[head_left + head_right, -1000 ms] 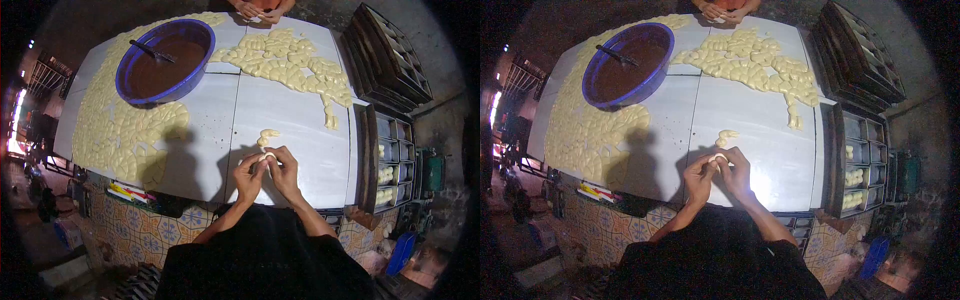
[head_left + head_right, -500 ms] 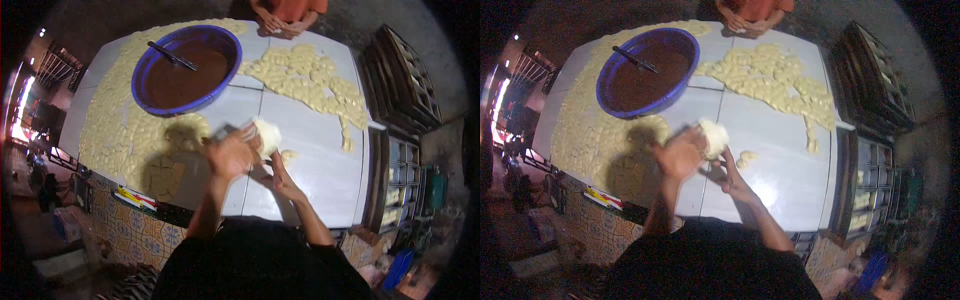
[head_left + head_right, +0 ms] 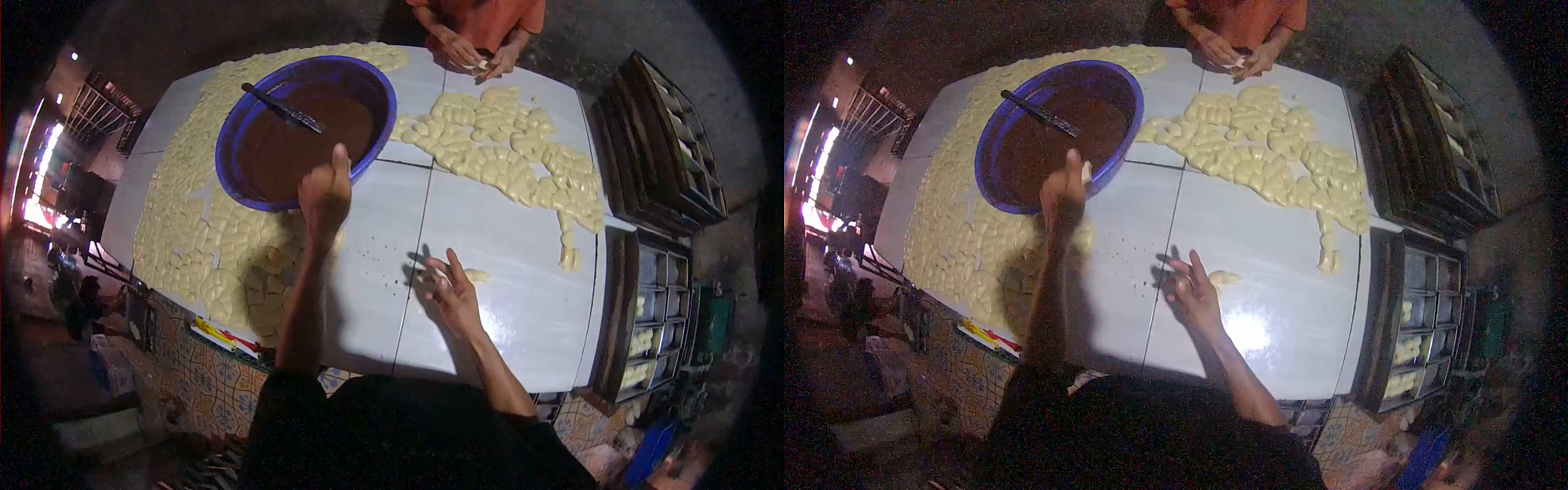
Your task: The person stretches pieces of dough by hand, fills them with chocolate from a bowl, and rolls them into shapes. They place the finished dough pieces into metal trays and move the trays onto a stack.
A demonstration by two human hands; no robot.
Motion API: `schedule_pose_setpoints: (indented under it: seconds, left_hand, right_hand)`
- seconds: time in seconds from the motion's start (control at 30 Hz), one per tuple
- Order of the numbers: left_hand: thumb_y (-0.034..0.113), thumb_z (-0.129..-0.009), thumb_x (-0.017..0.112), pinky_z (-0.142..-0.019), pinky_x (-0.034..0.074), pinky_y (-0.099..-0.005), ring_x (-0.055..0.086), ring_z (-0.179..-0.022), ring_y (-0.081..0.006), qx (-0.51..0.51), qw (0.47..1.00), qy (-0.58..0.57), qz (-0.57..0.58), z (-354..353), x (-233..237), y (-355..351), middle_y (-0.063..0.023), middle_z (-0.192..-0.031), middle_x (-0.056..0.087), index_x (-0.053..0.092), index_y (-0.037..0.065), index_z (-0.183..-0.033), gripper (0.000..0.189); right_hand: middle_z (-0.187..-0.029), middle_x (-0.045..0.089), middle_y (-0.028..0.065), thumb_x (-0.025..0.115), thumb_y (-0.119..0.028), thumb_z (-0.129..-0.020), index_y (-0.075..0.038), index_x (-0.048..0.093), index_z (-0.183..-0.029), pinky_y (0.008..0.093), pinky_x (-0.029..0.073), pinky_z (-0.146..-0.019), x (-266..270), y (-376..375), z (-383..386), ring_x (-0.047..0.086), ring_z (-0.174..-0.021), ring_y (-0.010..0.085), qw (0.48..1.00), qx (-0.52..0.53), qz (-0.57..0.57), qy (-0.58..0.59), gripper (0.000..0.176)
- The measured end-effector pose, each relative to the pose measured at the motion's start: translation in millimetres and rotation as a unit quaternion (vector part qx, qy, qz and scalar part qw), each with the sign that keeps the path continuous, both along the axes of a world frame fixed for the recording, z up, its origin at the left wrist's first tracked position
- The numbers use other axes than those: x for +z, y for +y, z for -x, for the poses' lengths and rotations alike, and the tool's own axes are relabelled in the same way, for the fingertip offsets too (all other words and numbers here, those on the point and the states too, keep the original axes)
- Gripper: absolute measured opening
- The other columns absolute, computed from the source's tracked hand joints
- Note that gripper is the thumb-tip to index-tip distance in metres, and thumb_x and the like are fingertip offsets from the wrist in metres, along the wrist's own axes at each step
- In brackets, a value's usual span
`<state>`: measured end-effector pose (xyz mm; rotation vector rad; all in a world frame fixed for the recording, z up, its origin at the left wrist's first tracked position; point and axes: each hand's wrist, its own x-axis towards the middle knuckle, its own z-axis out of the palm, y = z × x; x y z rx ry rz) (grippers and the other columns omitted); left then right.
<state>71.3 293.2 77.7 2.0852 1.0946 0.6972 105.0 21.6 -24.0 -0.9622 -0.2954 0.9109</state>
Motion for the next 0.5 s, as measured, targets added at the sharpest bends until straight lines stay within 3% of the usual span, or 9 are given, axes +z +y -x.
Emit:
schedule_pose_setpoints:
  seconds: [0.07,0.1,0.13,0.2,0.3,0.33,0.37,0.43,0.5]
  left_hand:
    - [0.063,-0.094,0.032,-0.080,0.050,-0.0366,0.064,-0.088,-0.0262,-0.062,0.869,-0.269,0.411,22,-7,-59,-0.0185,-0.099,0.066,0.060,-0.011,-0.112,0.081]
    - [0.064,-0.094,0.029,-0.087,0.047,-0.0355,0.063,-0.094,-0.0252,-0.230,0.722,-0.358,0.545,33,-31,-86,-0.0216,-0.108,0.063,0.049,-0.013,-0.123,0.085]
    - [0.058,-0.096,0.029,-0.091,0.045,-0.0365,0.059,-0.104,-0.0257,-0.187,0.717,-0.292,0.605,41,-8,-119,-0.0234,-0.117,0.058,0.041,-0.013,-0.130,0.080]
    - [0.040,-0.097,0.039,-0.092,0.045,-0.0426,0.053,-0.113,-0.0273,-0.015,0.739,-0.304,0.602,50,-33,-166,-0.0191,-0.124,0.053,0.046,-0.006,-0.126,0.055]
    - [0.028,-0.094,0.049,-0.092,0.043,-0.0393,0.052,-0.114,-0.0229,-0.024,0.750,-0.292,0.593,65,-40,-205,-0.0125,-0.123,0.055,0.048,-0.001,-0.128,0.044]
    - [0.016,-0.091,0.055,-0.091,0.044,-0.0352,0.055,-0.108,-0.0185,-0.067,0.741,-0.297,0.598,71,-47,-214,-0.0098,-0.118,0.058,0.053,-0.001,-0.125,0.038]
    - [0.011,-0.090,0.056,-0.087,0.045,-0.0324,0.056,-0.104,-0.0169,-0.111,0.803,-0.249,0.530,76,-46,-222,-0.0095,-0.115,0.059,0.054,-0.002,-0.122,0.035]
    - [0.001,-0.087,0.057,-0.080,0.047,-0.0268,0.058,-0.097,-0.0137,-0.210,0.892,-0.148,0.372,81,-46,-235,-0.0089,-0.108,0.062,0.057,-0.005,-0.117,0.031]
    - [-0.004,-0.084,0.060,-0.079,0.049,-0.0249,0.060,-0.090,-0.0139,-0.198,0.923,-0.136,0.302,85,-59,-248,-0.0100,-0.098,0.064,0.060,-0.008,-0.113,0.029]
  right_hand:
    - [-0.127,0.050,0.0153,0.051,-0.019,-0.097,-0.004,0.025,-0.144,0.0252,0.050,-0.072,10,8,0,0.058,-0.098,0.0158,0.989,-0.006,-0.013,0.146,0.056]
    - [-0.124,0.053,0.0154,0.051,-0.018,-0.097,-0.002,0.032,-0.141,0.0250,0.050,-0.071,17,11,-1,0.058,-0.096,0.0153,0.976,0.001,-0.005,0.217,0.051]
    - [-0.121,0.055,0.0154,0.051,-0.017,-0.097,-0.001,0.038,-0.138,0.0248,0.049,-0.071,20,7,2,0.059,-0.094,0.0147,0.957,0.009,0.002,0.289,0.046]
    - [-0.116,0.057,0.0144,0.052,-0.015,-0.097,-0.001,0.050,-0.129,0.0248,0.049,-0.072,8,-12,6,0.059,-0.089,0.0143,0.978,-0.026,0.105,0.176,0.035]
    - [-0.114,0.055,0.0124,0.060,-0.012,-0.090,0.001,0.059,-0.120,0.0287,0.047,-0.076,35,-36,23,0.055,-0.095,0.0195,0.972,-0.072,0.192,-0.113,0.032]
    - [-0.115,0.054,0.0118,0.064,-0.014,-0.088,0.000,0.059,-0.120,0.0293,0.047,-0.075,25,-48,29,0.053,-0.096,0.0204,0.924,-0.091,0.201,-0.312,0.035]
    - [-0.117,0.053,0.0111,0.067,-0.015,-0.086,-0.001,0.059,-0.120,0.0299,0.047,-0.074,20,-61,34,0.051,-0.098,0.0213,0.836,-0.106,0.207,-0.497,0.038]
    - [-0.116,0.051,0.0129,0.063,0.000,-0.080,-0.005,0.059,-0.122,0.0360,0.045,-0.087,21,-85,32,0.048,-0.112,0.0281,0.804,-0.043,0.202,-0.558,0.043]
    - [-0.116,0.051,0.0125,0.064,0.000,-0.080,-0.004,0.061,-0.117,0.0345,0.046,-0.087,13,-101,23,0.051,-0.111,0.0260,0.855,-0.048,0.122,-0.502,0.038]
